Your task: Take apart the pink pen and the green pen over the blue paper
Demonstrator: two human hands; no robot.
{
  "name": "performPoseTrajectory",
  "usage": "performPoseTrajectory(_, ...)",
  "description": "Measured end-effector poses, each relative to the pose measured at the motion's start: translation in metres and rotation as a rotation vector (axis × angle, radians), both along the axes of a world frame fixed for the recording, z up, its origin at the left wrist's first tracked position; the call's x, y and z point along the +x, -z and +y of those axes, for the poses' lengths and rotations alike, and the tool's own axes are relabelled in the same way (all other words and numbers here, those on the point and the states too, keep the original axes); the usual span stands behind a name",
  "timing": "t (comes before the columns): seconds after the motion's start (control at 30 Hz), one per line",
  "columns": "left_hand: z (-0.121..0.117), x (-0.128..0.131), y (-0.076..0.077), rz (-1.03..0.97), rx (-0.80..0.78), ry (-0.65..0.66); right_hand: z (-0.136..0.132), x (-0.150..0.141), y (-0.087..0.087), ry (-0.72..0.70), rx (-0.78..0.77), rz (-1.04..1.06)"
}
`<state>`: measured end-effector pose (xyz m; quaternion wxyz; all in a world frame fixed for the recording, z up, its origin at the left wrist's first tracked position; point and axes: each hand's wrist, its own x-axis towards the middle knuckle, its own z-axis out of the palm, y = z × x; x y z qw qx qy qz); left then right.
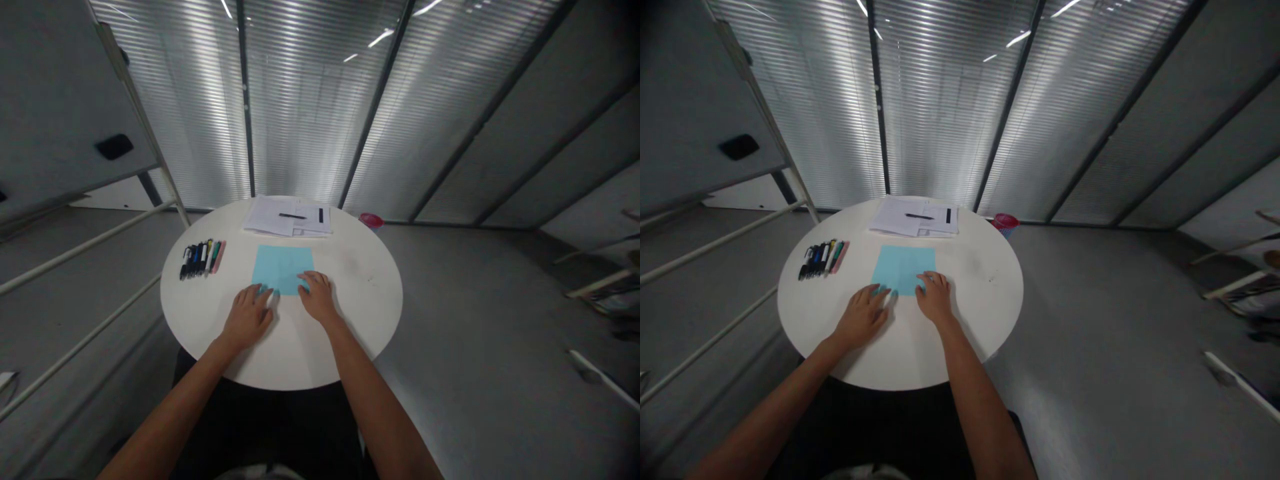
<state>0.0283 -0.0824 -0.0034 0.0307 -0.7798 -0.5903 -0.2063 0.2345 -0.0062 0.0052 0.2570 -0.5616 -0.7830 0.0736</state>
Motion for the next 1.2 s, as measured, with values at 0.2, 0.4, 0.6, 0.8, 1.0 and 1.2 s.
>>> performPoseTrajectory(0.2, -0.013, -0.023, 0.003, 0.023, -0.051, -0.131, -0.037, 0.012, -0.012, -0.062, -0.014, -0.170)
performPoseTrajectory(0.4, -0.037, -0.024, 0.006, 0.068, -0.177, -0.135, -0.079, 0.021, -0.004, -0.111, -0.046, -0.285)
performPoseTrajectory(0.6, -0.044, -0.018, 0.006, 0.099, -0.209, -0.105, -0.082, 0.017, -0.001, -0.112, -0.104, -0.314)
performPoseTrajectory(0.8, -0.043, -0.019, 0.006, 0.107, -0.216, -0.110, -0.092, 0.018, -0.005, -0.068, -0.080, -0.292)
performPoseTrajectory(1.0, -0.043, -0.020, 0.006, 0.116, -0.228, -0.105, -0.104, 0.018, -0.002, -0.080, -0.117, -0.298)
performPoseTrajectory(1.2, -0.044, -0.020, 0.006, 0.110, -0.217, -0.098, -0.102, 0.017, 0.001, -0.061, -0.115, -0.300)
